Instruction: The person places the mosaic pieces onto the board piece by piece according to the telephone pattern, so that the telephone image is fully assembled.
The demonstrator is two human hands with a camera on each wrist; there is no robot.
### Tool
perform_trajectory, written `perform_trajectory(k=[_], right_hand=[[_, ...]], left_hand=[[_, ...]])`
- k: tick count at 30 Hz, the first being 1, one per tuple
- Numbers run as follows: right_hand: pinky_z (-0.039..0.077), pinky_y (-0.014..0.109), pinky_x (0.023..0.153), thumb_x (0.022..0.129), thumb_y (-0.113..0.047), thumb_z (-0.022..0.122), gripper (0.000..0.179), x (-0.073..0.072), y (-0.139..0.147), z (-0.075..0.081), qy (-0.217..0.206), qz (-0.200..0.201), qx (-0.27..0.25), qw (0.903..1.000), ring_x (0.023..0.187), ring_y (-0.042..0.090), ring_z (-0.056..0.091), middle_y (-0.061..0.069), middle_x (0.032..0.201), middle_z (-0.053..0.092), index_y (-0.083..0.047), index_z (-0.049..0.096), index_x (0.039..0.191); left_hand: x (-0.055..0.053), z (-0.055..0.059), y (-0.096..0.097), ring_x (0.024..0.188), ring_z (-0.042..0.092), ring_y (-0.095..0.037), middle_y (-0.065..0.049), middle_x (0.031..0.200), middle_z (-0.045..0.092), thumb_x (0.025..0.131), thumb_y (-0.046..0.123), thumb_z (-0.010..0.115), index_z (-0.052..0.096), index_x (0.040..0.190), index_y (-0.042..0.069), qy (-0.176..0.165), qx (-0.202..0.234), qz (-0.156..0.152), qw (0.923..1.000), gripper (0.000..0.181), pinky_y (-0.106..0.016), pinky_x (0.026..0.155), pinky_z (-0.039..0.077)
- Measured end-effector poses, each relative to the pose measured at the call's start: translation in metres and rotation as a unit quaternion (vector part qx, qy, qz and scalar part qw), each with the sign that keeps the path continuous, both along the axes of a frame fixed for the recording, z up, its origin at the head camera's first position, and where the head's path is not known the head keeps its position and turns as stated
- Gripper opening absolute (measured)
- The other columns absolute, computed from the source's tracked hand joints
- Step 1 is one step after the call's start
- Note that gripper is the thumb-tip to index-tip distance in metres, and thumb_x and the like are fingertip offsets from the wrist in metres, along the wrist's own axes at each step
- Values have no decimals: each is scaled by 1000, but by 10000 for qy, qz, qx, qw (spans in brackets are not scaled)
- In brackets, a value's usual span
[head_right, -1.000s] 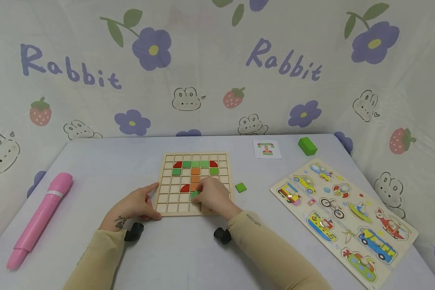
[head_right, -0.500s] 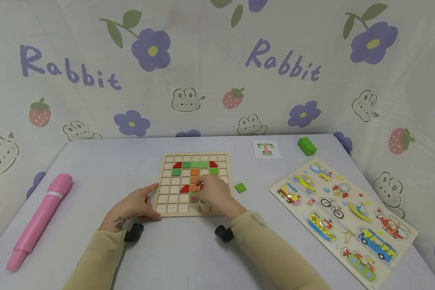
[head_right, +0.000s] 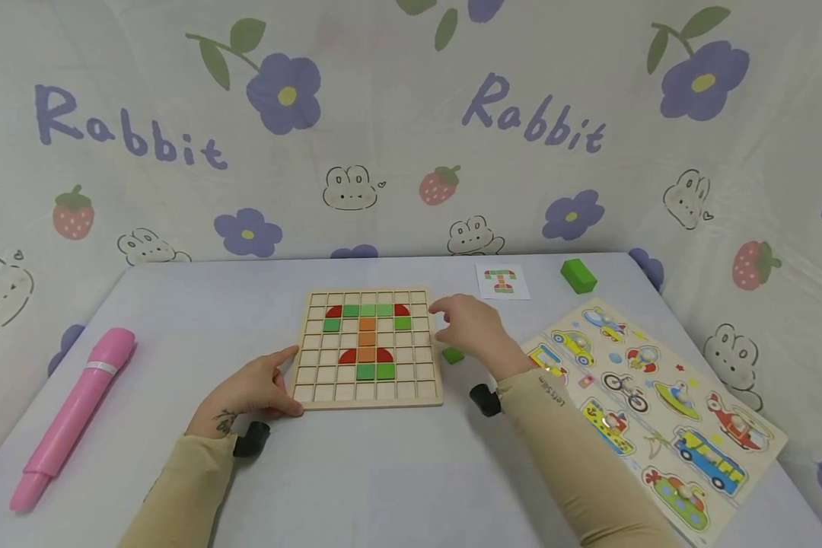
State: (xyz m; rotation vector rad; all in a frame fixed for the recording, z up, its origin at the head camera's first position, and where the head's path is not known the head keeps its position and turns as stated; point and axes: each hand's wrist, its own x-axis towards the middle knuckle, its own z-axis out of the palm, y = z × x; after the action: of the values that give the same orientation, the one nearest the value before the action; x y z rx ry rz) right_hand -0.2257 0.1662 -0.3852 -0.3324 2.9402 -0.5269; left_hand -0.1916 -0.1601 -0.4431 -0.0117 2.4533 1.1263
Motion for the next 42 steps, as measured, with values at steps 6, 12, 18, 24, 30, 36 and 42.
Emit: perform_trajectory(k=[6, 12, 18, 24, 30, 36, 42], right_hand=[[47, 43, 82, 76, -11, 72, 46, -4, 14, -14, -283, 52, 751, 9968, 107, 27, 56, 11, 116, 62, -13, 62, 121], [45, 46, 87, 73, -9, 73, 44, -6, 16, -27, -648, 39, 953, 9933, 114, 30, 52, 10, 124, 58, -17, 66, 115], [47, 40, 80, 71, -4, 73, 37, -7, 17, -34, -782, -13, 960, 9923, 102, 23, 54, 9, 123, 59, -17, 71, 106], [46, 40, 80, 72, -6, 73, 29, -6, 17, -33, -807, -40, 945, 9922, 100, 23, 54, 9, 120, 61, -16, 72, 100], [46, 43, 81, 72, -15, 75, 26, -5, 19, -30, -641, -1, 960, 9933, 97, 24, 56, 8, 111, 63, -11, 71, 98], [46, 42, 76, 72, -17, 71, 26, 0, 15, -16, -305, 58, 444, 9985, 90, 23, 58, 6, 100, 66, -9, 68, 96], [49, 33, 66, 75, -4, 67, 27, 7, -4, -3, -498, 218, -1940, 9795, 80, 23, 61, 10, 94, 64, -6, 62, 102]], left_hand=[[-2, -1, -1, 51, 48, -15, -7, 69, 53, 55, 6, 86, 25, 147, 13, -22, 20, -7, 10000, 111, -26, 50, 43], [-2, -1, -1, 50, 48, -15, -7, 69, 53, 55, 5, 86, 25, 147, 14, -56, 44, 31, 10000, 111, -26, 50, 43], [-1, -1, -1, 50, 47, -15, -6, 68, 52, 56, 6, 86, 26, 147, 15, -48, 30, 36, 10000, 110, -26, 49, 42], [-2, -1, -1, 50, 47, -14, -6, 68, 52, 56, 6, 86, 25, 147, 14, -45, 33, 34, 10000, 110, -26, 49, 43], [-2, -3, -2, 50, 47, -15, -6, 68, 53, 56, 6, 86, 24, 148, 14, -34, 7, 3, 10000, 110, -26, 50, 43], [-2, -5, -2, 50, 47, -15, -7, 68, 52, 56, 6, 86, 25, 147, 15, -42, 43, 42, 10000, 110, -26, 50, 44], [-2, -5, -2, 48, 47, -14, -7, 67, 52, 56, 4, 86, 25, 147, 15, -39, 105, 63, 9999, 111, -27, 50, 45]])
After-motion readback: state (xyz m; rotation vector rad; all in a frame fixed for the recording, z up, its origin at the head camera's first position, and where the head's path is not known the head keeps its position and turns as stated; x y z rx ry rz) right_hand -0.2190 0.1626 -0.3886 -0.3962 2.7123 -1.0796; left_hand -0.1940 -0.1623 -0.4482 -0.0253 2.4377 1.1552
